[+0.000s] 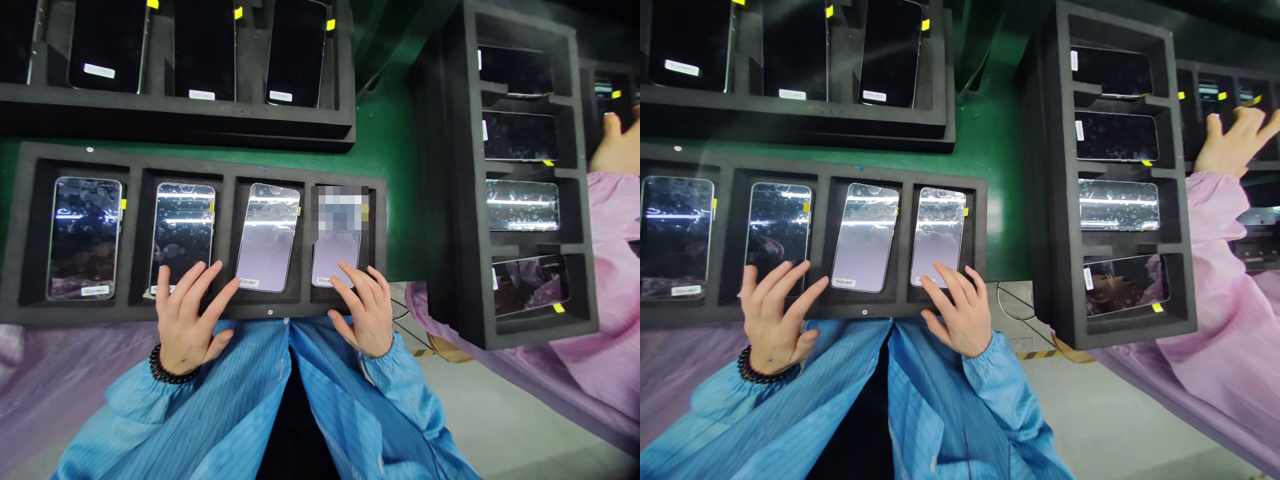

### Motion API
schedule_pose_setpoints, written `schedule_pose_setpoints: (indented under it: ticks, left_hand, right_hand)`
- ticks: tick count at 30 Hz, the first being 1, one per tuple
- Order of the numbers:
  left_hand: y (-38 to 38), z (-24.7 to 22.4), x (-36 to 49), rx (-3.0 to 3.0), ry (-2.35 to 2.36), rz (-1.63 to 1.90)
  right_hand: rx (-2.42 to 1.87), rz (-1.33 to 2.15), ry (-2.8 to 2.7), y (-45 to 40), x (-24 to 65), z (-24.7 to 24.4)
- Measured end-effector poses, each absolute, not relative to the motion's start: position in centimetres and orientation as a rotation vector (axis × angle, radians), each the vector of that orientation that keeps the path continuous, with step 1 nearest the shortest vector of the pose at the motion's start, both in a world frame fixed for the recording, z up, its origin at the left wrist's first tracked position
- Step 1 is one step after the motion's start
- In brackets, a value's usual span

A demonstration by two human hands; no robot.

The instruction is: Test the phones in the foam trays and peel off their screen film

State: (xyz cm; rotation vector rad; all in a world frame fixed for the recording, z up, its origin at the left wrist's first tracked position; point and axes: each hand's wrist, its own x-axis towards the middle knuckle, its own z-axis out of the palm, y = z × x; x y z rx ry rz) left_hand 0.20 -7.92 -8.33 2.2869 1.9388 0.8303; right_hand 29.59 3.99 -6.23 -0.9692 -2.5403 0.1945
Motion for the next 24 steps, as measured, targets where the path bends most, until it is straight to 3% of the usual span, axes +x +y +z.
schedule_pose_setpoints:
  ticks: [13,24]
  left_hand:
    - [-7.53,-7.6,0.52,2.437,1.986,0.627]
    - [-7.69,-7.79,0.82,2.327,2.018,0.759]
  right_hand:
    - [-0.962,0.186,-2.612,4.07,29.39,-5.95]
    - [-0.955,0.233,-2.553,3.96,29.41,-6.14]
